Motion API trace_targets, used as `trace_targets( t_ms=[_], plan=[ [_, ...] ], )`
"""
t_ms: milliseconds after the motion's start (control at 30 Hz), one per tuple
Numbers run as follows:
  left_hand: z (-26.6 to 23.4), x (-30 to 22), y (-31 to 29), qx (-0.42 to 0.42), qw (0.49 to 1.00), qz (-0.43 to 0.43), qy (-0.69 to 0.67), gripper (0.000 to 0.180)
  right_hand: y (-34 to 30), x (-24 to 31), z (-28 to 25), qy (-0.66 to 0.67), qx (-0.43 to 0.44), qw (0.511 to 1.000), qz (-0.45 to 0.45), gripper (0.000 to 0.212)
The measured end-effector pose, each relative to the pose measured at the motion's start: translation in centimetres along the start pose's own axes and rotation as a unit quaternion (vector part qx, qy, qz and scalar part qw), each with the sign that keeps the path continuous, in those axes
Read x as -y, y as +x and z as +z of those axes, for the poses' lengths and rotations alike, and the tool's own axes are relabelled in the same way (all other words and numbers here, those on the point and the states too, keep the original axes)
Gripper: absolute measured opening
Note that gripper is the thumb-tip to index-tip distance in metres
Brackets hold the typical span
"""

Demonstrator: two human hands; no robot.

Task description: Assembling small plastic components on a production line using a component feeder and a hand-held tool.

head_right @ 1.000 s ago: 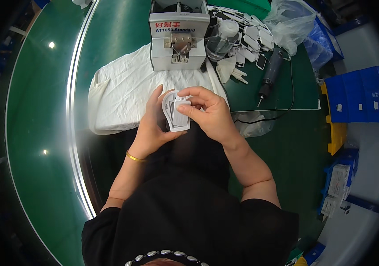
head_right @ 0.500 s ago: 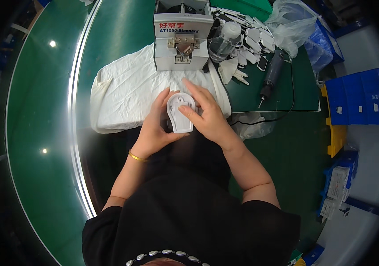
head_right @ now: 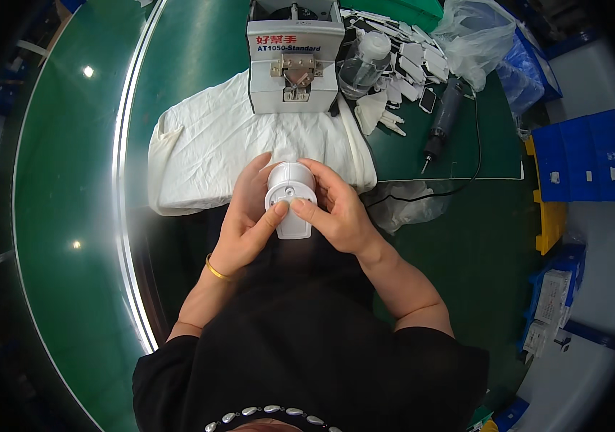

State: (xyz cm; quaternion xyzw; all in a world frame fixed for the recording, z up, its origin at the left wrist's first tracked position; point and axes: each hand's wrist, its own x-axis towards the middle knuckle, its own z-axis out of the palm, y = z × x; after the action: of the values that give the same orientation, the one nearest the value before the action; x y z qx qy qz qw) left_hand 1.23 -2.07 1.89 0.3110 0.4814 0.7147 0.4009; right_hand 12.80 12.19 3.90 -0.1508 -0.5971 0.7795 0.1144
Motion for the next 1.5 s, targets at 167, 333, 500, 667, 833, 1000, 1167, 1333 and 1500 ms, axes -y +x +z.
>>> trace_targets(
  t_ms=[167,333,500,667,833,1000,1167,1333,1500],
  plan=[
    [0.2,0.0,0.2,0.0,1.0,0.01,0.011,0.068,-0.2,-0.5,0.1,-0.052,-0.019,0.998,-0.019,0.06],
    [0.9,-0.3,0.8,-0.033,0.998,0.059,0.002,0.083,0.7,-0.1,-0.7,-0.012,-0.035,0.999,0.01,0.058],
    [0.0,-0.4,2.4,0.035,0.898,0.194,0.393,0.094,1.9,0.1,-4.1,-0.093,-0.066,0.993,-0.005,0.046],
    [-0.9,0.7,3.1,-0.04,0.909,0.166,0.38,0.093,6.1,4.2,-17.6,-0.465,-0.462,0.752,-0.077,0.055],
    [-1.0,0.8,3.5,-0.006,0.887,0.184,0.423,0.086,5.9,4.8,-26.2,-0.599,-0.512,0.604,0.122,0.074],
    [-1.3,1.0,3.1,0.006,0.875,0.198,0.442,0.077,4.5,4.7,-25.9,-0.073,-0.363,0.928,0.035,0.048],
    [-1.4,1.3,2.9,-0.004,0.877,0.208,0.434,0.075,6.5,9.0,-14.3,0.236,-0.132,0.942,-0.199,0.039],
    [-1.0,1.4,2.9,-0.012,0.875,0.21,0.436,0.075,10.8,12.5,-5.6,0.062,-0.087,0.931,-0.349,0.052],
    [-1.0,1.8,2.8,-0.028,0.878,0.212,0.428,0.075,14.7,12.5,-1.9,-0.115,-0.139,0.91,-0.373,0.056]
  ],
)
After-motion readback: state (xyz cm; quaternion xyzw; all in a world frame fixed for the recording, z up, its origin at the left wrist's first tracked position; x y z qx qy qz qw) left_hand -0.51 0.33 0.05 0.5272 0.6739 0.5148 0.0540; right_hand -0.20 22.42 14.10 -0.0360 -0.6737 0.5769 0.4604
